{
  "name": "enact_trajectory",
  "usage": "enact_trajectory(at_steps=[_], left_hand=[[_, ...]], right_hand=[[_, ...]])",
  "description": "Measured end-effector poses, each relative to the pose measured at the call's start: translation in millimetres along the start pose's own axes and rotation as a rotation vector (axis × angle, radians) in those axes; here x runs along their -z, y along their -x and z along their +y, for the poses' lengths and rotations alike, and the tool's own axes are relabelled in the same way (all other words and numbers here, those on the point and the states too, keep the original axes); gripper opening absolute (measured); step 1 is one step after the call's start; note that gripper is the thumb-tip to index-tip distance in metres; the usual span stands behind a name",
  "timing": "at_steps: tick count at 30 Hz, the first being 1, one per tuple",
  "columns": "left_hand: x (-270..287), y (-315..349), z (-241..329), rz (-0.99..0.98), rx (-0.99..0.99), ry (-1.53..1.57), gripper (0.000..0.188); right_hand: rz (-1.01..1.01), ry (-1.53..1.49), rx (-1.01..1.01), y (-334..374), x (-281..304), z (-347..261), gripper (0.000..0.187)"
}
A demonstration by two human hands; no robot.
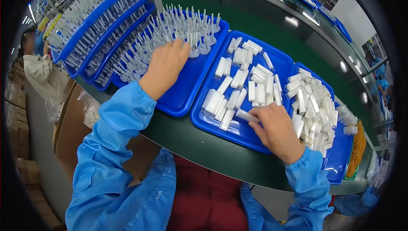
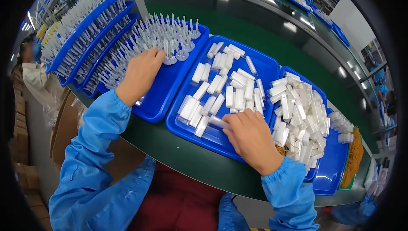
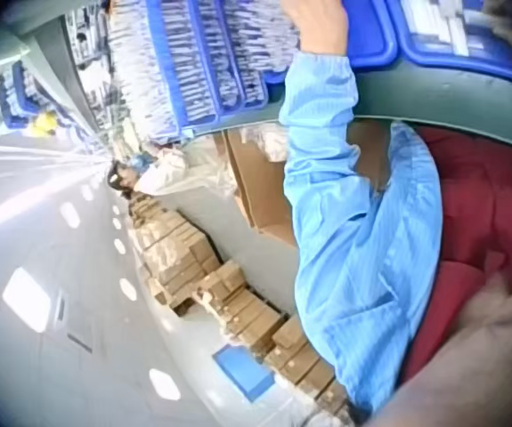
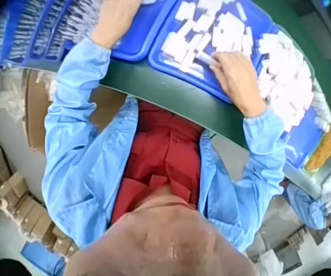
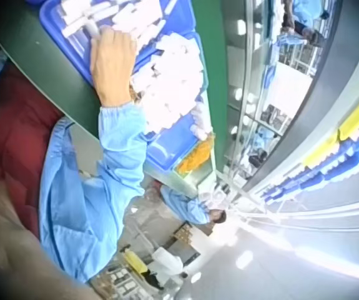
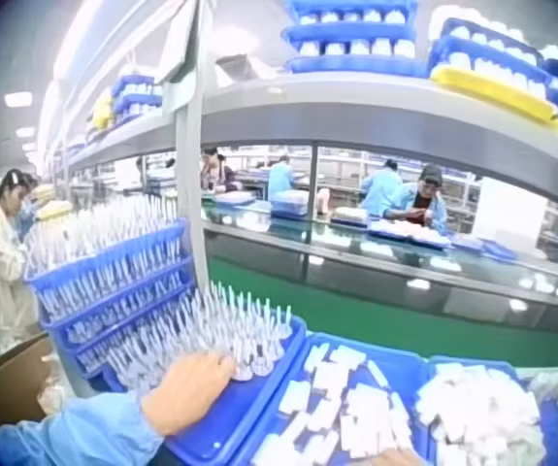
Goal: The recorder is assembling small plastic parts by inserting one into another and securing them with a rubber band.
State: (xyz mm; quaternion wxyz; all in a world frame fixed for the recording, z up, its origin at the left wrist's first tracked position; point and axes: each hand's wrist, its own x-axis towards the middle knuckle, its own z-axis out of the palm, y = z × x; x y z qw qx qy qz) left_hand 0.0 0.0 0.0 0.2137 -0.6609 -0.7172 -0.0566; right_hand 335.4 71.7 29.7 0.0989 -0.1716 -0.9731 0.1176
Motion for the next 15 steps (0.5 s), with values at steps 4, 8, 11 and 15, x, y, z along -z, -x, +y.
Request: enact_trajectory(at_steps=[4, 8, 11, 15], left_hand=[[40, 26, 14, -0.001, 0.075, 0.194, 0.03], [68, 60, 47, 0.085, 0.204, 0.907, 0.03], [66, 78, 70, 0.026, 0.411, 1.473, 0.022], [69, 84, 104, -0.114, 0.442, 1.873, 0.022]], right_hand=[[0.157, -0.418, -0.296, 25, 3, -20, 0.023], [0.244, -0.939, -0.536, 42, -9, -33, 0.025], [0.317, -1.236, -0.612, 37, -30, -42, 0.025], [0.483, -1.429, -0.67, 25, -43, -43, 0.021]])
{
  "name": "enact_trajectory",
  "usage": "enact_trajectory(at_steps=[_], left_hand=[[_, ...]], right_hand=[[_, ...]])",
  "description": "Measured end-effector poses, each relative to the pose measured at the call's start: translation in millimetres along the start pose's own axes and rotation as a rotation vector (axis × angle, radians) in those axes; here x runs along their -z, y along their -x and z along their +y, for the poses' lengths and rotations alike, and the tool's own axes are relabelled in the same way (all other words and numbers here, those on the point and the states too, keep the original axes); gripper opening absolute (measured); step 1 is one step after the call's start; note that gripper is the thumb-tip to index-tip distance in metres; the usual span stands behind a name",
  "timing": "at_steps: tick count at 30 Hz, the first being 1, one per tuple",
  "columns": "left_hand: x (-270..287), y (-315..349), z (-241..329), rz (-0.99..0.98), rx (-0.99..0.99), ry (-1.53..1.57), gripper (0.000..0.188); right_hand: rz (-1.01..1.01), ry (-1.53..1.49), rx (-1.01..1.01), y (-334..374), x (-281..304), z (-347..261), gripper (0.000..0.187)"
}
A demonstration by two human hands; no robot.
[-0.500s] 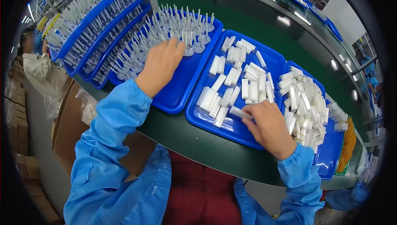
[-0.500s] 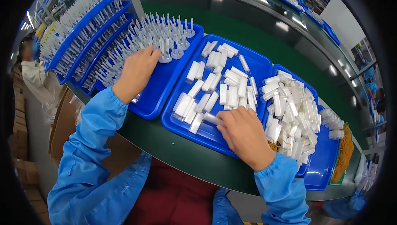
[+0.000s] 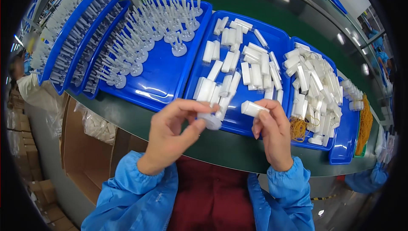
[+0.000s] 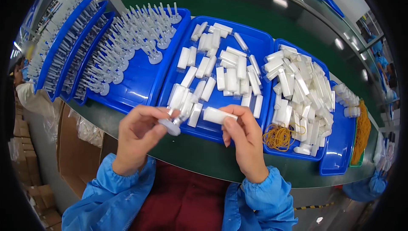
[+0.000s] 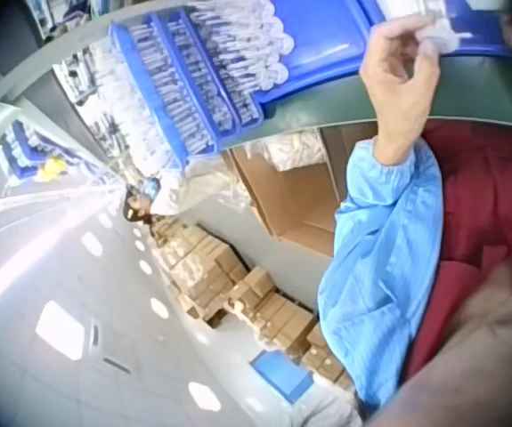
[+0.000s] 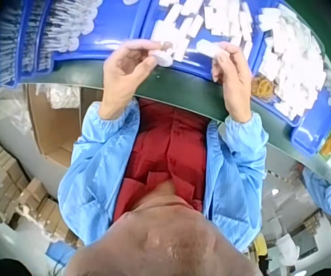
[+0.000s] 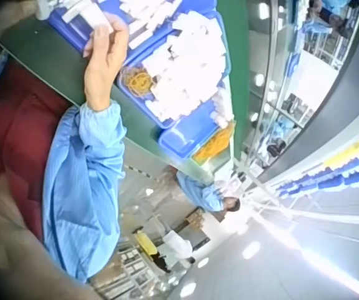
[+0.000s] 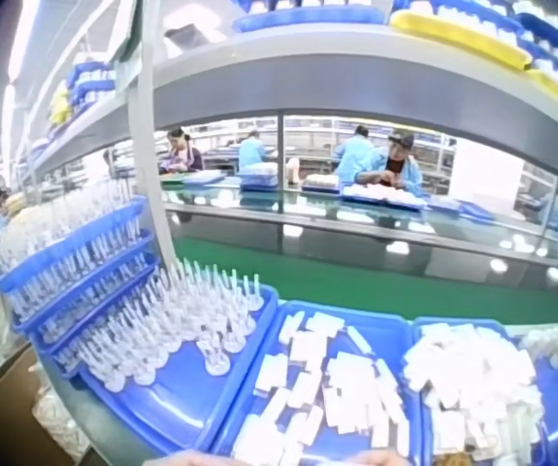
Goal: The recorder is assembling small plastic parts by inserting one into another and securing them with a rubber band.
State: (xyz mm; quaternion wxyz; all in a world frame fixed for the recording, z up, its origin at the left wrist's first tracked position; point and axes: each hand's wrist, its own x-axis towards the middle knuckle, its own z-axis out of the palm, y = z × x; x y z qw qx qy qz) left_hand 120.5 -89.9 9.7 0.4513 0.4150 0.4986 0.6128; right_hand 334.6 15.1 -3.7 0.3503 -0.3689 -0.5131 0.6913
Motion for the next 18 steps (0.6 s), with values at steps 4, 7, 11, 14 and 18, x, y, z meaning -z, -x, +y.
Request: enact_trajectory(at_steps=[4, 7, 11, 14, 18], left_hand=[[-21, 6, 2, -0.112, 0.089, 0.161, 0.024], [-32, 12, -1, -0.23, 0.079, 0.122, 0.027], [-38, 20, -7, -0.294, 0.071, 0.139, 0.024], [-37, 22, -8, -0.319, 0.06, 0.066, 0.022], [-36, 20, 3, -0.341, 0.06, -0.057, 0.021]], right_hand=[[0.129, -0.173, 0.0, -8, 5, 1, 0.029], [0.195, -0.131, -0.028, -9, 9, 0, 0.035], [0.172, 0.001, 0.088, -6, 17, 4, 0.036], [0.132, 0.002, 0.144, -4, 28, 8, 0.037], [0.136, 0.091, 0.178, -1, 31, 5, 0.034]])
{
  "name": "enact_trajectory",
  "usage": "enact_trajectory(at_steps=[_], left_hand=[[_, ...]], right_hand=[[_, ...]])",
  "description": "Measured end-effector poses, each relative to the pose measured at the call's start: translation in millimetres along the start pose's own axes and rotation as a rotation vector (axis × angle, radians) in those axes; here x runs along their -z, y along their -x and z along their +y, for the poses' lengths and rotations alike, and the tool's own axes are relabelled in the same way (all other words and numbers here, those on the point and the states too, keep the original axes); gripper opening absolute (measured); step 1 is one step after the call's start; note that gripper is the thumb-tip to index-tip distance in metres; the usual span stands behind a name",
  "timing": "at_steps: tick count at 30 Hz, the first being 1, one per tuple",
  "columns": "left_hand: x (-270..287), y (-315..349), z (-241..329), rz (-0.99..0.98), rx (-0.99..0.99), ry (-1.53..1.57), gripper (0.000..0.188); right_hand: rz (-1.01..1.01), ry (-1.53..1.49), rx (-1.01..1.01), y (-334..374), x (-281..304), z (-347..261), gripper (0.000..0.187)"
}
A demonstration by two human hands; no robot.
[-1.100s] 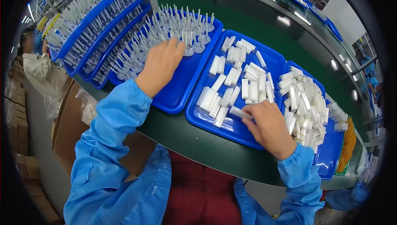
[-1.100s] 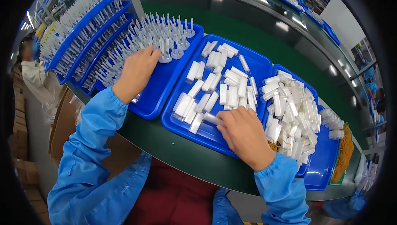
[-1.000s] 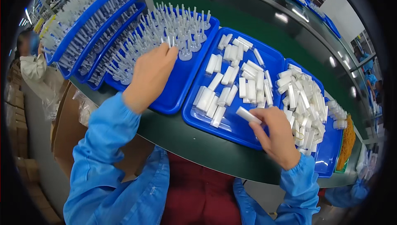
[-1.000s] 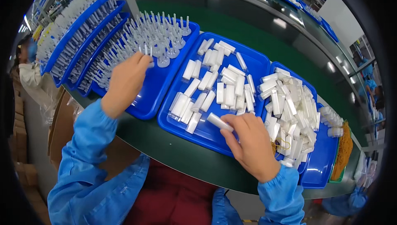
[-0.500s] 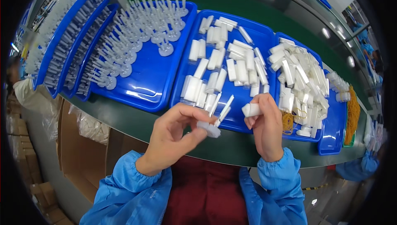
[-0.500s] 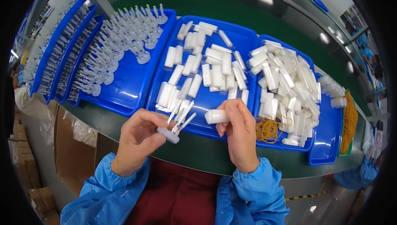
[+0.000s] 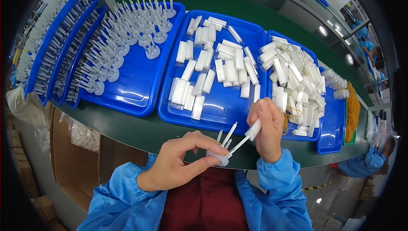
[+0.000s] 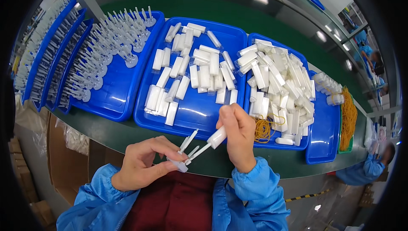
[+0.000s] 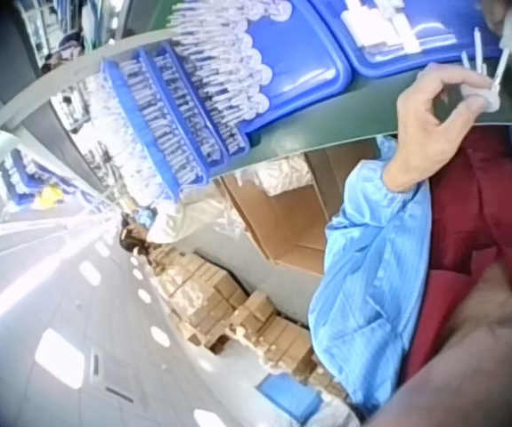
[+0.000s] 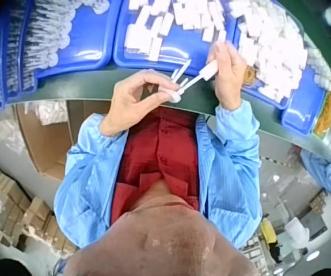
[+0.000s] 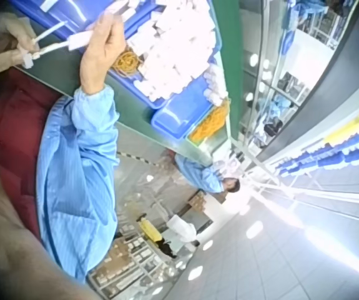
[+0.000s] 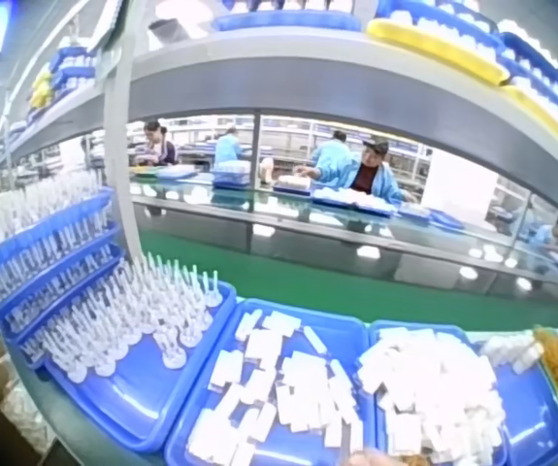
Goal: The recorder is assembling small plastic parts by inserting one into another and securing them with a rubber band.
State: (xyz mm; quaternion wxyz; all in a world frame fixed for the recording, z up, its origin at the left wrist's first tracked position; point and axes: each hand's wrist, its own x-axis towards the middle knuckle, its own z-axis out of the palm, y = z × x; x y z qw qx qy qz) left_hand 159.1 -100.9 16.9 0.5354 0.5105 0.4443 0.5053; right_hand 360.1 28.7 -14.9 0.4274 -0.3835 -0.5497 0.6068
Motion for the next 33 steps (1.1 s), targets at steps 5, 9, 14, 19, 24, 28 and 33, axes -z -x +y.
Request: enact_trajectory(at_steps=[5, 9, 14, 19, 24, 28, 33], left_hand=[[-1, 0, -4, 0.058, -0.187, -0.23, 0.025], [-12, 3, -7, 0.1, -0.341, -0.568, 0.024], [-14, 3, -15, 0.213, -0.542, -0.758, 0.031], [-1, 9, -13, 0.236, -0.567, -0.709, 0.033], [32, 20, -22, 0.457, -0.448, -0.75, 0.034], [35, 24, -31, 0.565, -0.425, -0.641, 0.041], [36, 28, -23, 0.419, -0.354, -0.706, 0.041]], right_hand=[[-0.075, 0.162, 0.146, 4, 1, -5, 0.03], [-0.037, 0.367, 0.37, 9, -1, -4, 0.024], [-0.242, 0.391, 0.58, 6, -15, -11, 0.02], [-0.193, 0.334, 0.41, 26, -41, -4, 0.018], [-0.234, 0.593, 0.524, -21, -56, 0, 0.02], [-0.507, 1.115, 0.743, -38, -52, 1, 0.033], [-0.463, 1.125, 0.663, -43, -35, -10, 0.017]])
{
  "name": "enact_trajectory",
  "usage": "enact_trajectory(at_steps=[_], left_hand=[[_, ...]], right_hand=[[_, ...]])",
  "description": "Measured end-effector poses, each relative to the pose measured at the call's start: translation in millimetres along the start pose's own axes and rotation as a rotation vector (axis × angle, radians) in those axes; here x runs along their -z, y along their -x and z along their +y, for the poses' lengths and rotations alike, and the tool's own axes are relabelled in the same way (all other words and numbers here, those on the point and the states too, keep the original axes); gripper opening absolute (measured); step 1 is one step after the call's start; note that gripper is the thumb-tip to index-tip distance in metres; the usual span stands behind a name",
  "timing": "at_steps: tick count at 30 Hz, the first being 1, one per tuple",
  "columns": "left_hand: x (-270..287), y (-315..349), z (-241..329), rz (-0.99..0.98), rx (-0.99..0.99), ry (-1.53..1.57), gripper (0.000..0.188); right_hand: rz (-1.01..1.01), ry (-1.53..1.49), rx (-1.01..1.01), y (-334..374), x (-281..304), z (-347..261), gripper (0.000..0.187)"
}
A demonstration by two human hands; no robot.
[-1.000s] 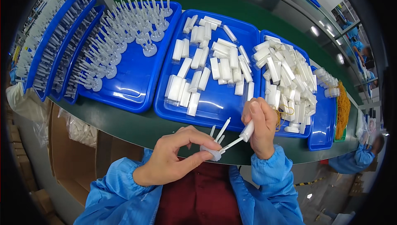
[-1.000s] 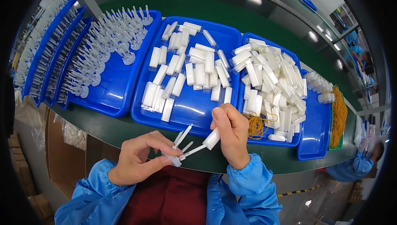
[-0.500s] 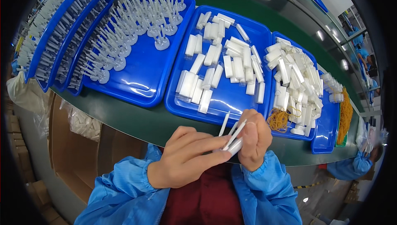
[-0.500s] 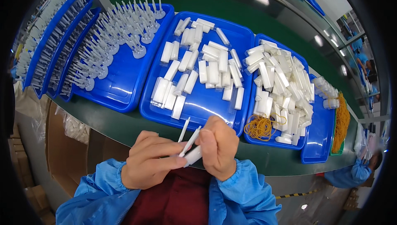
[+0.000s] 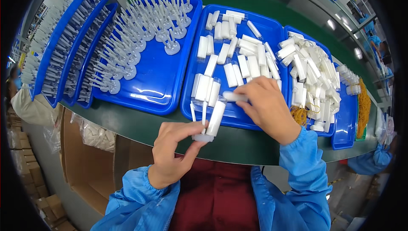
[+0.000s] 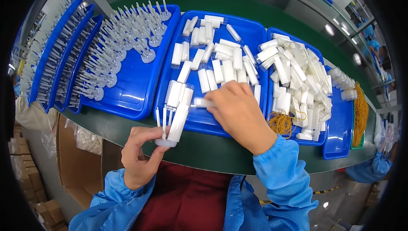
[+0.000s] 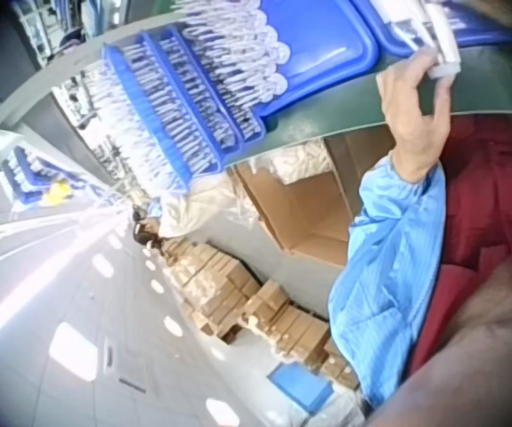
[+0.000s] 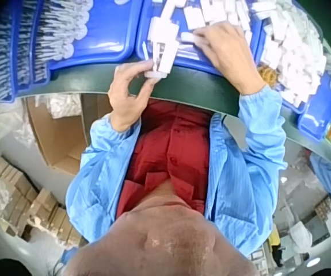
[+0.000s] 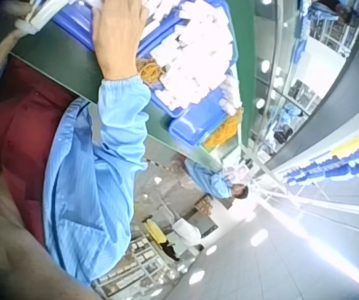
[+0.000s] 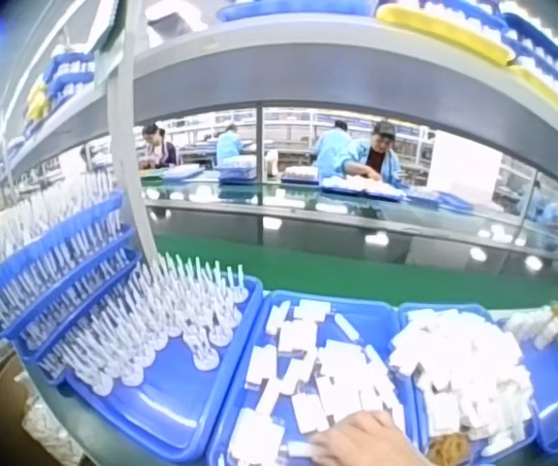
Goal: The recorder is assembling small plastic parts by inserting one into another and securing them with a rubber band.
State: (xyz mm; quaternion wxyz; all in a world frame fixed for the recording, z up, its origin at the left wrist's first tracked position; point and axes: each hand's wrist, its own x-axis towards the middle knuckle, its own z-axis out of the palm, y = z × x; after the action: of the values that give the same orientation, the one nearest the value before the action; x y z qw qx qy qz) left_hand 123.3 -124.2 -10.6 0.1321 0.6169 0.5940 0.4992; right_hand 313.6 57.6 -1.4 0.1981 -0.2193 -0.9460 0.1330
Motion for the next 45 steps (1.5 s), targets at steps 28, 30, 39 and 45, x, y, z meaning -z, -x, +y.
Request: enact_trajectory(at_steps=[28, 30, 39, 45], left_hand=[[-31, -13, 14, -0.122, -0.214, 0.107, 0.035], [-25, -13, 10, -0.117, -0.199, 0.107, 0.038], [-20, -11, -3, 0.032, -0.106, 0.016, 0.034], [-15, -7, -8, 0.005, -0.096, -0.028, 0.033]], right_hand=[[0.334, -0.501, -0.073, 32, -7, -42, 0.026], [0.322, -0.49, -0.081, 27, -8, -45, 0.025], [0.351, 0.113, -0.135, -38, -34, 1, 0.026], [0.018, 0.486, -0.116, -39, -31, -17, 0.012]])
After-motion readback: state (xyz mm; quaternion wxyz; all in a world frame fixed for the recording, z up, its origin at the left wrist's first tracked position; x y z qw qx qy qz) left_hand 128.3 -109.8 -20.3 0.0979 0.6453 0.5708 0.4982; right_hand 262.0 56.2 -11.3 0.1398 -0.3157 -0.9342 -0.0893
